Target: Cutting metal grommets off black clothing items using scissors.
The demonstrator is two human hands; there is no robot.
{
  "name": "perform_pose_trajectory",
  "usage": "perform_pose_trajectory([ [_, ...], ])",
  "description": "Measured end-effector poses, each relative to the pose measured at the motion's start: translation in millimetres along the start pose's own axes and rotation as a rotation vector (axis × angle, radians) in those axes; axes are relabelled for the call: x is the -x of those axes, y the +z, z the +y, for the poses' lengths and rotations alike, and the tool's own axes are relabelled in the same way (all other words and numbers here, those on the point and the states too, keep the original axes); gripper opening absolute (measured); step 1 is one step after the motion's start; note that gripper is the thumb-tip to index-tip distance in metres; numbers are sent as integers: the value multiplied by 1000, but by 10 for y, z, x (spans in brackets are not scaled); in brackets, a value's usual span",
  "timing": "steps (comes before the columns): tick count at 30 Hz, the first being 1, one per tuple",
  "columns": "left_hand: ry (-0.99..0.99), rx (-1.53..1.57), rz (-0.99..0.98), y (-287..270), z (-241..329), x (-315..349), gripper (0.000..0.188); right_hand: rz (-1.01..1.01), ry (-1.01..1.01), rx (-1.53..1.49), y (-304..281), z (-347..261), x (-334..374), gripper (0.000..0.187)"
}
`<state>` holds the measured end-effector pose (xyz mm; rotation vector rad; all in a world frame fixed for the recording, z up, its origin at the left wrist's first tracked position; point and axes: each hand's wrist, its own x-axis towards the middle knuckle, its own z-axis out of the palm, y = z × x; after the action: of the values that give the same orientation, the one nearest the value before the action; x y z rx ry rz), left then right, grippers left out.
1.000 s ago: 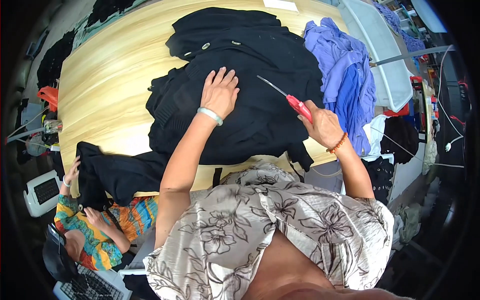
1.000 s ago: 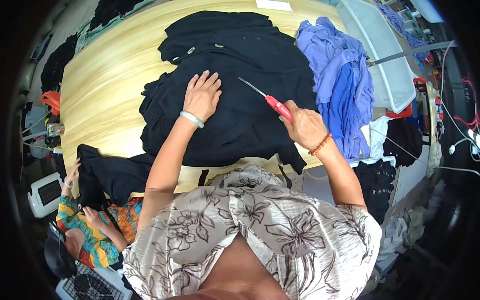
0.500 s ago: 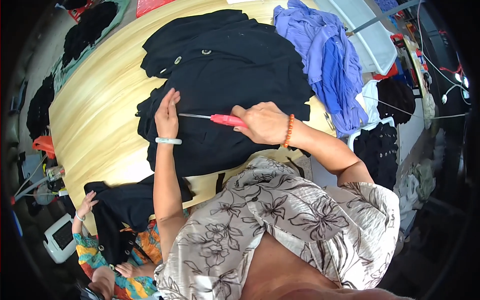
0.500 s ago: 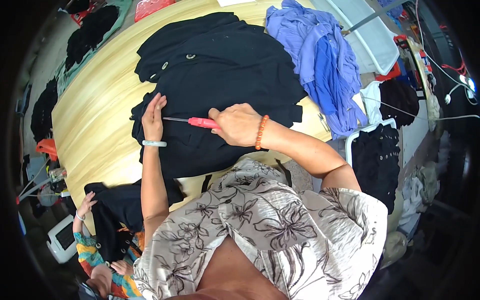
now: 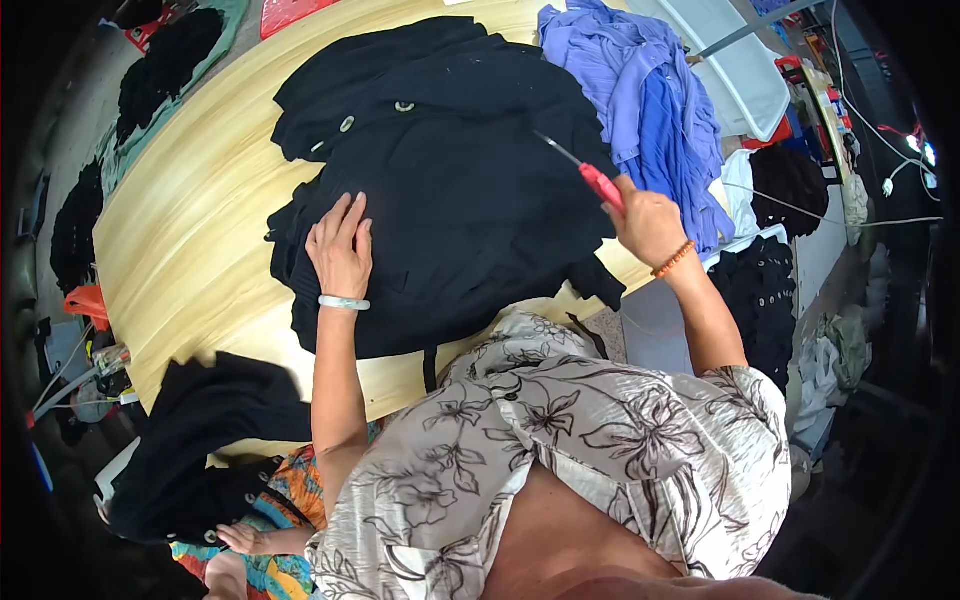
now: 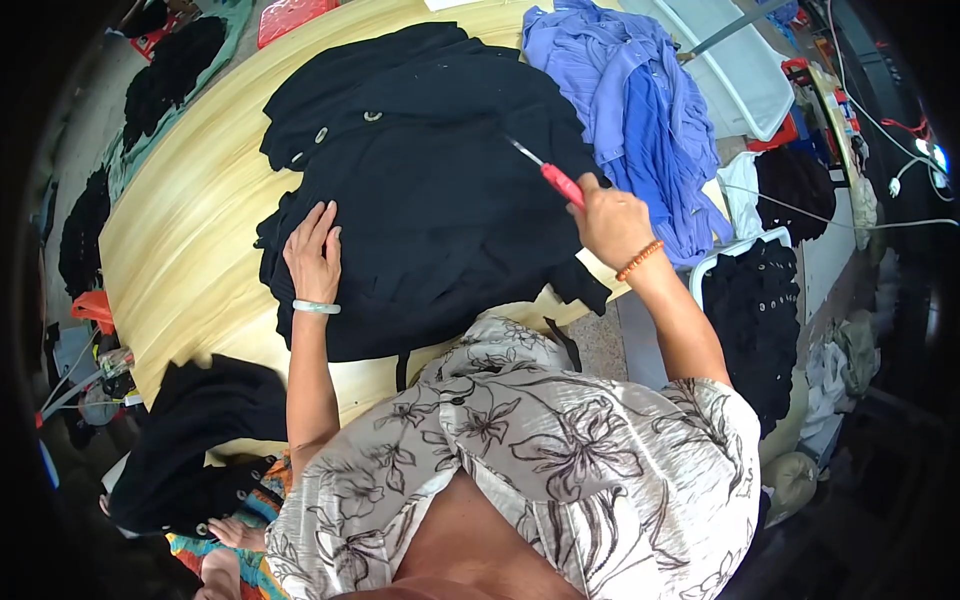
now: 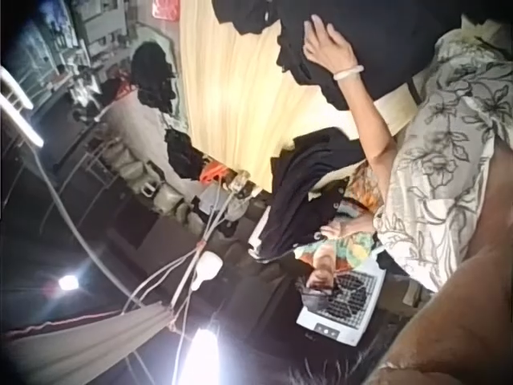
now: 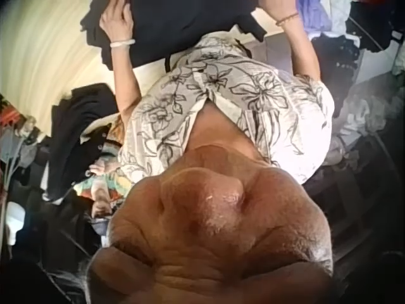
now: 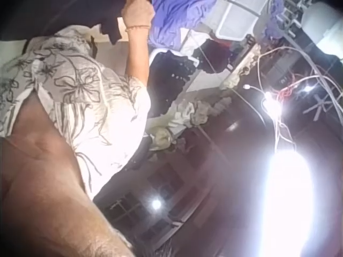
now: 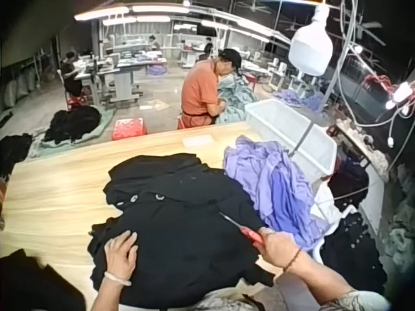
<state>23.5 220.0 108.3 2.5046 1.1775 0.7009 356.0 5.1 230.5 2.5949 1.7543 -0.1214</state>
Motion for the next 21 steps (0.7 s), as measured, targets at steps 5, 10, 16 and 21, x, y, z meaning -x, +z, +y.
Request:
perform_pose_trajectory([
  [5,-89,-52,-80,-173,58,-24,36,-314,-324,-342,-101,-662,86,34],
  [10,-133,207,-27,-275,-162,-26,48,-159,-402,-420,244,-690,-94,37],
  [16,-381,530,-79,-545,-575,-139,20,194,153,-767,773,173,-797,25],
  [21,-65,228,164,-87,-689,-1048,19,136,318,-494,1133,589,-1436,68],
])
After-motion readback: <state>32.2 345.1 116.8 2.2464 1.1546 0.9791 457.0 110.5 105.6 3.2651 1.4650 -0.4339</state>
